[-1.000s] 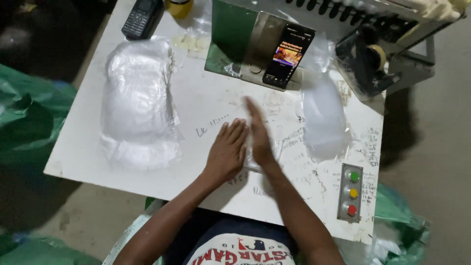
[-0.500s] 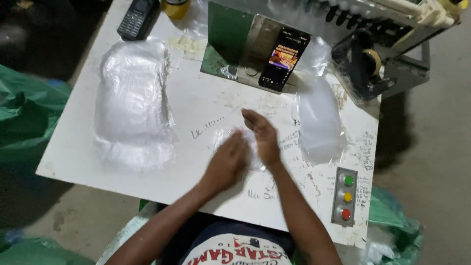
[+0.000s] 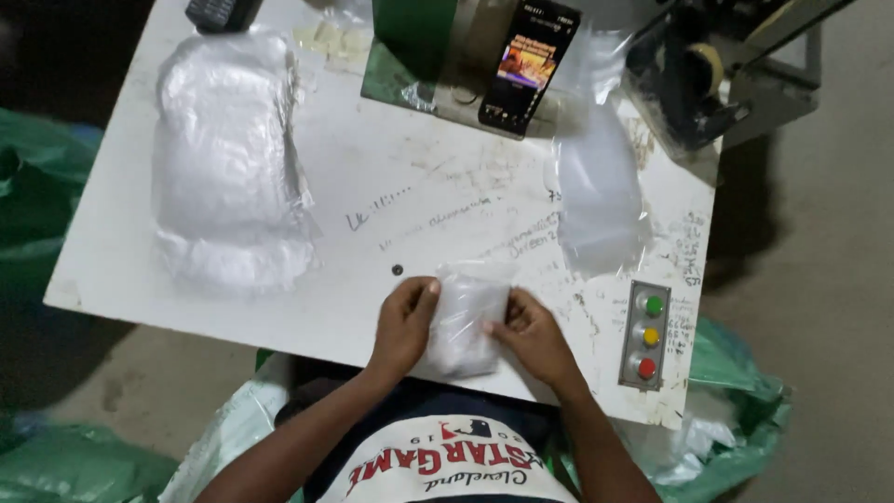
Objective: Packaging small white packets into individual plastic bags at a factory workbench.
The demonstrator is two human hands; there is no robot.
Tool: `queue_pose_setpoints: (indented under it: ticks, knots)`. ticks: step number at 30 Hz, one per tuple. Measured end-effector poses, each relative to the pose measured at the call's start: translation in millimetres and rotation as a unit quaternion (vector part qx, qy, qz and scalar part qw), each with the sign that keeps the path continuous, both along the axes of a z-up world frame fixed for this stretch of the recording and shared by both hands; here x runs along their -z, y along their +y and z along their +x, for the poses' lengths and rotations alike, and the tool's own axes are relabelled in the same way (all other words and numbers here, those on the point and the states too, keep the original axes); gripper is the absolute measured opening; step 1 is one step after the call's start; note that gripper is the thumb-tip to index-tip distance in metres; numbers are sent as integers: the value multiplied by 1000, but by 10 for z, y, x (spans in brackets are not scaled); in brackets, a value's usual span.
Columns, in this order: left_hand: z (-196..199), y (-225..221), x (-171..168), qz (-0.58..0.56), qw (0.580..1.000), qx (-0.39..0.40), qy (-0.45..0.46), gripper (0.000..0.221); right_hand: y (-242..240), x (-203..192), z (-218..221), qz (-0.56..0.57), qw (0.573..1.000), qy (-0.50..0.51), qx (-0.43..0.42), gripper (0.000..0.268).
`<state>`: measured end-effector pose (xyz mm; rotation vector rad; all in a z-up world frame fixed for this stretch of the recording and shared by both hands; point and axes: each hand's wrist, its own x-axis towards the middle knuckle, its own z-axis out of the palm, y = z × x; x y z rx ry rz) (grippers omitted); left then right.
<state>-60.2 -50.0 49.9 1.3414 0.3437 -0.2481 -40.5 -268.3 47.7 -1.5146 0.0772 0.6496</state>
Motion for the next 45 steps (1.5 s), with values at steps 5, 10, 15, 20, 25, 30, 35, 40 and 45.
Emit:
queue_pose_setpoints:
  ticks: [5, 10, 15, 20, 25, 30, 35, 40, 45]
  knots:
    - [-14, 86, 114, 387, 888, 35, -248, 27, 82, -20, 208, -281, 915, -288, 2, 26]
    - [190, 86, 347, 500, 785, 206, -301, 22, 207, -63, 220, -364, 876, -263, -172, 22]
    - [117, 240, 100, 479, 787, 286, -262, 11, 109, -113, 151, -332, 911, -193, -153, 21]
    - [52, 220, 437, 440, 783, 215, -385, 11, 85, -31, 37, -309, 884, -289, -198, 27]
    - [68, 204, 342, 415, 835, 237, -274, 16, 155, -34, 35, -319, 877, -296, -203, 25]
    - [291, 305, -95, 324, 882, 339, -39, 41, 20, -207, 177, -161, 935, -180, -259, 32]
    - [342, 351, -248, 72, 977, 166, 111, 18, -960, 100, 1023, 39, 967, -40, -248, 31]
    - [376, 578, -554, 225, 956, 40, -182, 23, -2029, -489, 2492, -245, 826, -461, 210, 50]
    - [333, 475, -238, 377, 848, -9, -372, 18, -2478, -600, 3294, -429, 867, -206, 150, 77]
